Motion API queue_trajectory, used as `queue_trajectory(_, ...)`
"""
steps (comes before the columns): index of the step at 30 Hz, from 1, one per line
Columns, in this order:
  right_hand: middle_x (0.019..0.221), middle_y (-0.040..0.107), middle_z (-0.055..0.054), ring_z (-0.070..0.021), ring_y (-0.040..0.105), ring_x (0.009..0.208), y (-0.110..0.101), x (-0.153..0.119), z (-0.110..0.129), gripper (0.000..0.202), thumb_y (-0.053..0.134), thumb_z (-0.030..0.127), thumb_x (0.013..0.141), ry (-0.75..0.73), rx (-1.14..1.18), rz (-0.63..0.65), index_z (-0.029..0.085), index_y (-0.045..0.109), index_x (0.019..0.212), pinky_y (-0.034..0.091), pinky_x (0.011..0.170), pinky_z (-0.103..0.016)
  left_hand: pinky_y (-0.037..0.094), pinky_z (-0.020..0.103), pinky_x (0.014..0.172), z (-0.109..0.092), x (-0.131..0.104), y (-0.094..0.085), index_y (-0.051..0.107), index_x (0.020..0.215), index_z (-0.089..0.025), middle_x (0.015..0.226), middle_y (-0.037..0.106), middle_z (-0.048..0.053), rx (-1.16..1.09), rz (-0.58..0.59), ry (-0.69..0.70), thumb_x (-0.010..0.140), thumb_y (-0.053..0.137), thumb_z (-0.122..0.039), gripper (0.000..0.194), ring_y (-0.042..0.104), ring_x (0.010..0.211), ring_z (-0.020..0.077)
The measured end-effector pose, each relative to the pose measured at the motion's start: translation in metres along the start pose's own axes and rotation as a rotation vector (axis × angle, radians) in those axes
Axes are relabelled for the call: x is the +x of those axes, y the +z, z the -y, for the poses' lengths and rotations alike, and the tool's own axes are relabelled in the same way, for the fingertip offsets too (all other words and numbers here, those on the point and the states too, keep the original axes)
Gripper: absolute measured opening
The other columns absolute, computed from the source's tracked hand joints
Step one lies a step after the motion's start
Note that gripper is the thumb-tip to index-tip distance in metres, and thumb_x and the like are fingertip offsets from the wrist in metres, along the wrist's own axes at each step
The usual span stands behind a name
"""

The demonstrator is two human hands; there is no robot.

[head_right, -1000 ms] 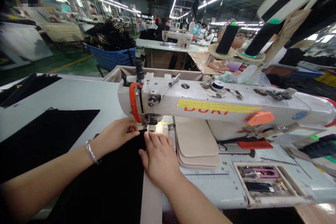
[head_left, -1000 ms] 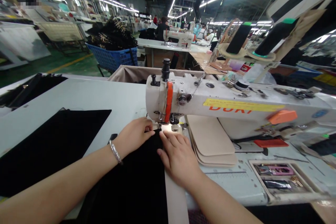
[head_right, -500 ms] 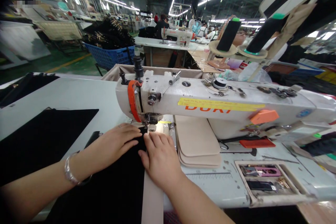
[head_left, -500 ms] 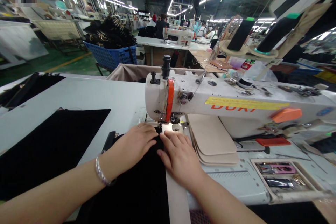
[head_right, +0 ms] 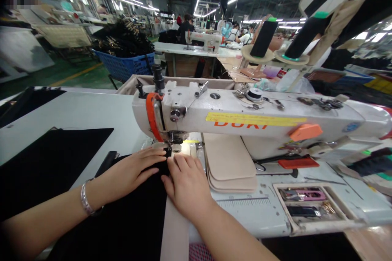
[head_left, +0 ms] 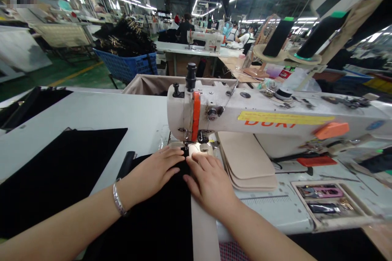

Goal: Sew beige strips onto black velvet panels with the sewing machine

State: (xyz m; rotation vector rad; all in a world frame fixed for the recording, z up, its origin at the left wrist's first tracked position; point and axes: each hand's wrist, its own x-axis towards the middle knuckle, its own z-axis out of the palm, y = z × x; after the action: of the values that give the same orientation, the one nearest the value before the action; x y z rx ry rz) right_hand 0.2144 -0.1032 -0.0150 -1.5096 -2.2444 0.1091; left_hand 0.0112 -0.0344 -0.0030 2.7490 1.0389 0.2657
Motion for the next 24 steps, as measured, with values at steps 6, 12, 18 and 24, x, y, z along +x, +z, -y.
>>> queue_trajectory(6, 0.13, 0.057, -0.009, -0.0284, 0.05, 0.119, -0.003, -0.001, 0.001, 0.041, 0.059, 0.033, 0.096, 0.022, 0.006, -0.008, 0.02, 0.052, 0.134, 0.042, 0.102, -0.046, 0.031, 0.048, 0.119, 0.001, -0.001, 0.0, 0.055, 0.135, -0.016, 0.143, 0.053, 0.009, 0.038, -0.041, 0.027, 0.1, 0.047, -0.019, 0.036, 0.045, 0.136, 0.021)
queue_trajectory(12, 0.125, 0.063, -0.008, -0.0247, 0.055, 0.114, -0.017, -0.075, 0.03, 0.034, 0.057, 0.029, 0.095, -0.11, 0.133, -0.053, 0.016, 0.059, 0.127, 0.046, 0.103, -0.041, 0.024, 0.053, 0.12, -0.049, -0.082, -0.01, 0.047, 0.143, -0.027, 0.153, 0.042, 0.005, 0.003, 0.088, 0.34, 0.085, 0.069, -0.047, 0.064, 0.035, 0.143, 0.0264)
queue_trajectory(18, 0.121, 0.067, -0.01, -0.0227, 0.059, 0.114, -0.022, -0.13, 0.044, 0.052, 0.055, 0.053, 0.095, -0.28, 0.067, -0.119, 0.01, 0.062, 0.125, 0.044, 0.108, -0.039, 0.013, 0.051, 0.124, -0.071, -0.13, 0.01, 0.057, 0.133, -0.024, 0.143, 0.054, 0.002, 0.053, 0.023, 0.46, 0.09, 0.058, -0.012, 0.044, 0.037, 0.142, 0.0233)
queue_trajectory(24, 0.121, 0.067, -0.009, -0.021, 0.058, 0.115, -0.011, -0.138, 0.046, 0.042, 0.051, 0.043, 0.099, -0.3, 0.031, -0.154, 0.012, 0.061, 0.126, 0.035, 0.116, -0.04, 0.022, 0.052, 0.122, -0.068, -0.13, 0.014, 0.061, 0.126, -0.022, 0.134, 0.061, 0.003, 0.043, -0.059, 0.47, 0.087, 0.055, -0.006, 0.042, 0.048, 0.133, 0.0225)
